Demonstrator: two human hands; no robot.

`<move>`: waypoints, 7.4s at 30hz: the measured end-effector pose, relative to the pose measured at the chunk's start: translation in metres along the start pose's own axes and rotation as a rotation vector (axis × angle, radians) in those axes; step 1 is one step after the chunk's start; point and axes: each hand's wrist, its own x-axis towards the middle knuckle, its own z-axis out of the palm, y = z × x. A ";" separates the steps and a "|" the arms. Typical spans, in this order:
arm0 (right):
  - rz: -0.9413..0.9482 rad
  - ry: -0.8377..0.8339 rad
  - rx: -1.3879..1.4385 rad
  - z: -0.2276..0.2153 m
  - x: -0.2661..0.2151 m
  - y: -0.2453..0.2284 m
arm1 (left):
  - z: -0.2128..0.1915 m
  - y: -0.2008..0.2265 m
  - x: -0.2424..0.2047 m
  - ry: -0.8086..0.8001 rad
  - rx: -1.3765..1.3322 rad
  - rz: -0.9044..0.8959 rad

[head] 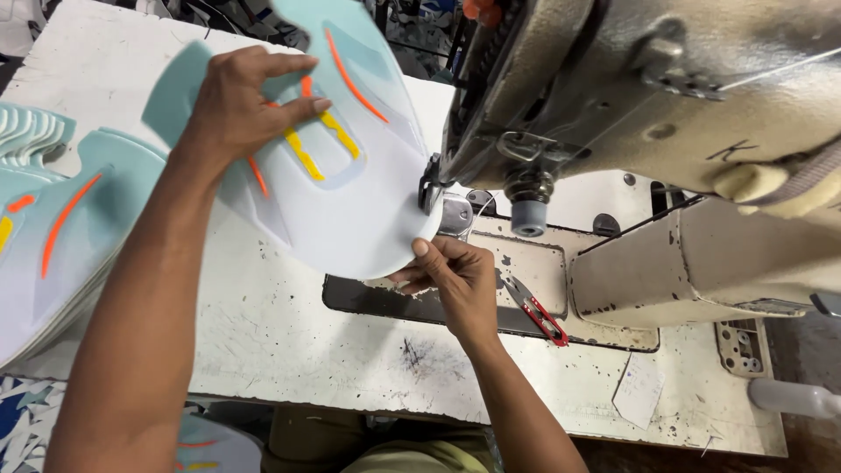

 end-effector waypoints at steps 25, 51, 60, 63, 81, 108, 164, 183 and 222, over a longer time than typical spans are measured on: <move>0.080 -0.108 -0.160 -0.019 -0.045 0.013 | 0.022 0.199 -0.165 0.323 -0.544 -0.759; -0.773 0.498 -0.801 -0.174 -0.060 -0.038 | 0.065 0.176 -0.099 0.132 -0.742 -0.631; -0.928 1.098 -1.685 -0.305 -0.082 -0.044 | 0.077 0.141 -0.061 0.056 -0.725 -0.619; -1.116 1.133 -1.480 -0.313 -0.074 -0.027 | 0.076 0.129 -0.046 0.051 -0.759 -0.500; -0.995 0.887 -1.480 -0.246 -0.095 -0.070 | -0.083 -0.121 -0.230 -0.435 0.766 -0.814; -0.138 -0.260 -1.039 -0.004 -0.120 0.012 | -0.110 -0.088 -0.188 -0.478 0.712 -0.639; 0.067 -0.147 -0.145 -0.017 -0.054 0.006 | 0.016 0.175 -0.086 -0.121 -0.582 -0.388; -0.148 0.134 -0.209 -0.005 -0.022 0.006 | 0.042 0.185 -0.064 -0.069 -0.343 -0.559; 0.084 -0.128 -0.191 0.002 -0.067 0.025 | 0.009 0.075 -0.076 -0.050 0.000 -0.095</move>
